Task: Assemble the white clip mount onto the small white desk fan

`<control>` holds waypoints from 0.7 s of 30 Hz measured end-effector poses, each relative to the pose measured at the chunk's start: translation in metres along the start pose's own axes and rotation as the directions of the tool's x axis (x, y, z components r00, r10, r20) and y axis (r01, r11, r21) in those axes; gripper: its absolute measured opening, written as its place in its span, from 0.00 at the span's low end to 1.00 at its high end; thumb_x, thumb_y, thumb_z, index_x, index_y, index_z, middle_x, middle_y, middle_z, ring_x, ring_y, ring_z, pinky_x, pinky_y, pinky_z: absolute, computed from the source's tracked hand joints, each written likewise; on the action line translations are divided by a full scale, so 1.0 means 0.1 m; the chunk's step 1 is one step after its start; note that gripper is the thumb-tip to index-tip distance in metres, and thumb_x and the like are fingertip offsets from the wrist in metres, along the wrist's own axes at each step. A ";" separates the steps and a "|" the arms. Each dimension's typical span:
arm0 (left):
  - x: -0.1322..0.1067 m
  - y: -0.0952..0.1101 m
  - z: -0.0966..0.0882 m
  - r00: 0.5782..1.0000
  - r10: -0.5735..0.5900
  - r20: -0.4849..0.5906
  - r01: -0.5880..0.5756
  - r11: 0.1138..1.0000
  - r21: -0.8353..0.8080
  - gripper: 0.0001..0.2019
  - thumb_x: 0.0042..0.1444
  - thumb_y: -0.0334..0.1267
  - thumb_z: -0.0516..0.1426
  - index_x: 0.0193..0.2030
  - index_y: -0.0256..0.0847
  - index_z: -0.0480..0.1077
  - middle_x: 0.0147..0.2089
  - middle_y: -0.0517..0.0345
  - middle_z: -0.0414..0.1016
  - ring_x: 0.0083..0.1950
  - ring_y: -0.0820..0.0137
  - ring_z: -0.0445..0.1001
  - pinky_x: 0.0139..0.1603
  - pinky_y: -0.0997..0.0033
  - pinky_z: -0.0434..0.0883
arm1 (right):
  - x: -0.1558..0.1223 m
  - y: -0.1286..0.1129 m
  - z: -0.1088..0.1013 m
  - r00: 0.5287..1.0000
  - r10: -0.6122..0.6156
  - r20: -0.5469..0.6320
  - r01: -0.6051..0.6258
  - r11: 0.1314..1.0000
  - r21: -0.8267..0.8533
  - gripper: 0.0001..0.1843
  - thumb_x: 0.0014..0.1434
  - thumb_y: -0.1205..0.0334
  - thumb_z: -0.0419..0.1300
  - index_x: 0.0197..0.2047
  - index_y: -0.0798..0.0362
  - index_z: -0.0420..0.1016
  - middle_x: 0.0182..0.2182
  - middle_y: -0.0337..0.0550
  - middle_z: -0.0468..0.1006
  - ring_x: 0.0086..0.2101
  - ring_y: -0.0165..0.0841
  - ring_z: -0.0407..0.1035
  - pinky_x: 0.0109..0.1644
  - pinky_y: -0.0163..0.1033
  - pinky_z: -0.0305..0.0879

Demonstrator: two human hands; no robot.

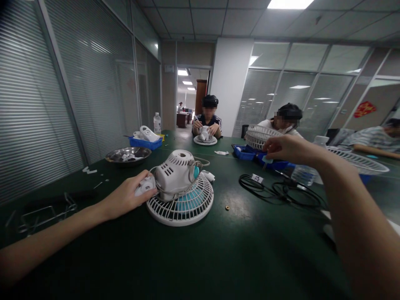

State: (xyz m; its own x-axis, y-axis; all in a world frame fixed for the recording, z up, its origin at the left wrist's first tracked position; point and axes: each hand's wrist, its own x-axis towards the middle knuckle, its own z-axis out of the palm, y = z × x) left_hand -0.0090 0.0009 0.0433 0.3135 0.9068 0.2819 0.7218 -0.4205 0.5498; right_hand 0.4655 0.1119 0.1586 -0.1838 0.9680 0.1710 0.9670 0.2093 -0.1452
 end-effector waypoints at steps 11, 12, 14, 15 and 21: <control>-0.01 0.03 0.01 0.998 -0.061 -0.004 0.061 0.997 -0.036 0.21 0.59 0.58 0.50 0.43 0.41 0.64 0.39 0.53 0.76 0.36 0.62 0.74 0.36 0.65 0.67 | -0.07 -0.10 -0.04 1.000 -0.019 -0.009 0.019 1.000 0.002 0.18 0.53 0.57 0.64 0.47 0.55 0.76 0.37 0.51 0.81 0.36 0.39 0.75 0.41 0.43 0.67; -0.01 0.03 0.01 0.997 -0.072 -0.008 0.072 0.996 -0.049 0.21 0.59 0.59 0.50 0.43 0.41 0.65 0.39 0.53 0.76 0.36 0.62 0.74 0.36 0.65 0.68 | -0.07 -0.09 -0.04 1.000 -0.018 -0.009 0.018 1.000 -0.001 0.18 0.54 0.57 0.64 0.47 0.55 0.76 0.37 0.50 0.81 0.36 0.39 0.74 0.41 0.43 0.67; -0.01 0.02 0.01 0.996 -0.087 -0.017 0.086 0.995 -0.058 0.22 0.59 0.59 0.50 0.43 0.41 0.65 0.39 0.53 0.76 0.36 0.61 0.75 0.36 0.65 0.68 | -0.08 -0.09 -0.03 1.000 -0.013 -0.014 0.013 1.000 -0.012 0.19 0.54 0.57 0.64 0.48 0.55 0.75 0.36 0.50 0.81 0.34 0.38 0.74 0.41 0.42 0.66; -0.01 0.02 0.02 0.996 -0.088 -0.021 0.087 0.995 -0.056 0.21 0.59 0.59 0.50 0.43 0.41 0.65 0.39 0.54 0.76 0.36 0.62 0.75 0.36 0.65 0.68 | -0.08 -0.09 -0.02 1.000 -0.013 -0.018 0.012 1.000 -0.019 0.19 0.54 0.57 0.64 0.48 0.56 0.75 0.36 0.49 0.81 0.34 0.37 0.74 0.40 0.42 0.66; 0.03 -0.01 0.02 0.998 -0.025 -0.053 0.024 0.999 -0.034 0.21 0.59 0.58 0.50 0.41 0.41 0.66 0.36 0.56 0.77 0.36 0.62 0.75 0.36 0.67 0.67 | -0.11 -0.22 -0.04 0.999 -0.032 0.004 0.033 0.999 -0.032 0.17 0.54 0.58 0.63 0.46 0.58 0.76 0.36 0.50 0.81 0.34 0.35 0.73 0.40 0.41 0.64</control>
State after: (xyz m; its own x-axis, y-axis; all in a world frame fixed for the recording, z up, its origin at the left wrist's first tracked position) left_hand -0.0079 0.0041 0.0423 0.2618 0.9142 0.3092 0.7073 -0.3998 0.5830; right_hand 0.4469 0.0961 0.1639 -0.2159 0.9613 0.1714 0.9656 0.2362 -0.1084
